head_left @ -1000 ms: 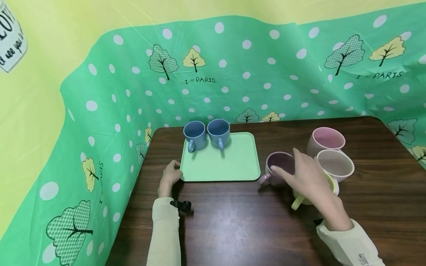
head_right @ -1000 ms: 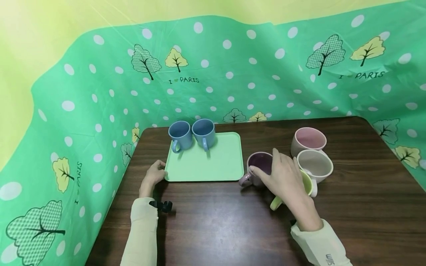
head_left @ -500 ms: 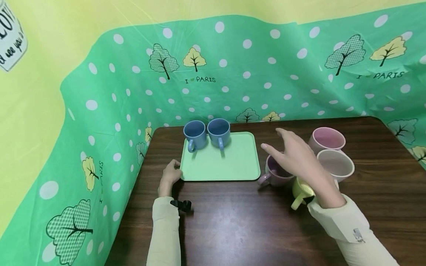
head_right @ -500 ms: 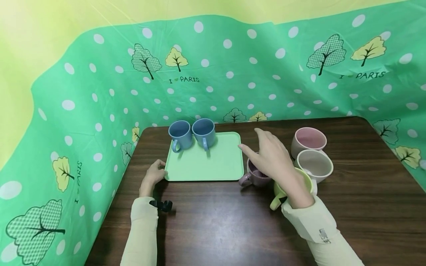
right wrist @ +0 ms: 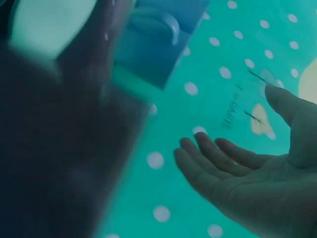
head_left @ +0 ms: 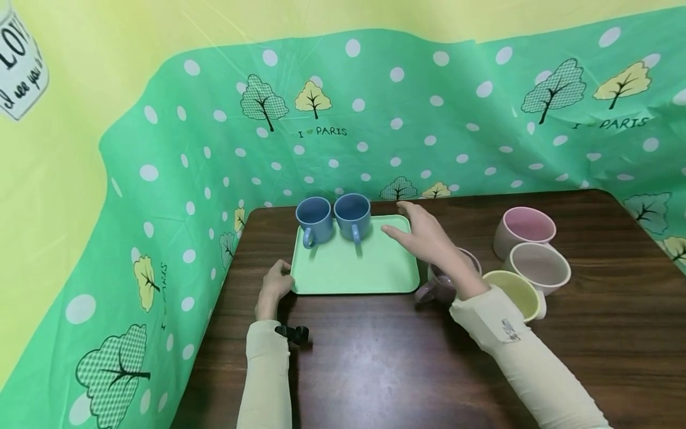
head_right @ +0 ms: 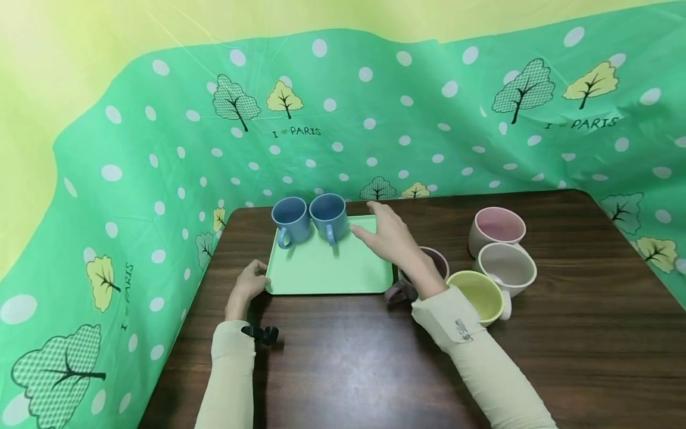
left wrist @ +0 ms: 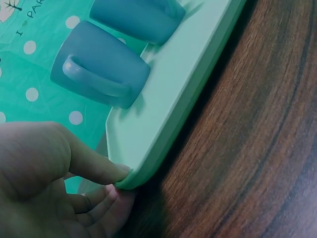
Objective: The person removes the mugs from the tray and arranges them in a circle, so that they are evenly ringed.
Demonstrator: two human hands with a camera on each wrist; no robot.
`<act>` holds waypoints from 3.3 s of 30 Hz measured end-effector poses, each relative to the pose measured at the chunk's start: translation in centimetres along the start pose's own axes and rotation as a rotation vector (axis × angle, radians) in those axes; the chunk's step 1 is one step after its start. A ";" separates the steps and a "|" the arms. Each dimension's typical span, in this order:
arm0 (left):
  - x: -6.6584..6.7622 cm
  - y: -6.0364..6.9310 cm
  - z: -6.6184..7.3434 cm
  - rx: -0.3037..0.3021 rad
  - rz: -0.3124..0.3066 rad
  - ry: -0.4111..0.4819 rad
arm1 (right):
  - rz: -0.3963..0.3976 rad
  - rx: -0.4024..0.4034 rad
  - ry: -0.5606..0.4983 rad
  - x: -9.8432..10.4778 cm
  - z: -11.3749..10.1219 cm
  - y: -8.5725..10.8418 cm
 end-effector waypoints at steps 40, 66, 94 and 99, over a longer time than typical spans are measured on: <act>0.0 -0.5 -0.1 -0.025 0.007 -0.011 | -0.062 -0.187 -0.099 -7.5 0.9 -9.8; -0.1 -0.1 0.0 -0.013 0.014 -0.014 | -0.064 -0.219 0.038 -7.8 2.9 -10.4; -0.4 -0.1 0.1 -0.013 0.012 -0.014 | -0.327 -0.288 0.210 -2.0 2.6 -7.4; -0.2 -0.2 0.1 -0.023 0.007 -0.013 | -0.340 -0.292 0.277 0.1 2.9 -6.7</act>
Point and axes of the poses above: each hand's wrist, its own y-axis away from the middle knuckle, its own x-axis out of the back of the hand, z = x × y, the point moved 5 cm from there along -y, towards the middle knuckle, and after that the axes turned 13 degrees about x, right-handed, at the moved point
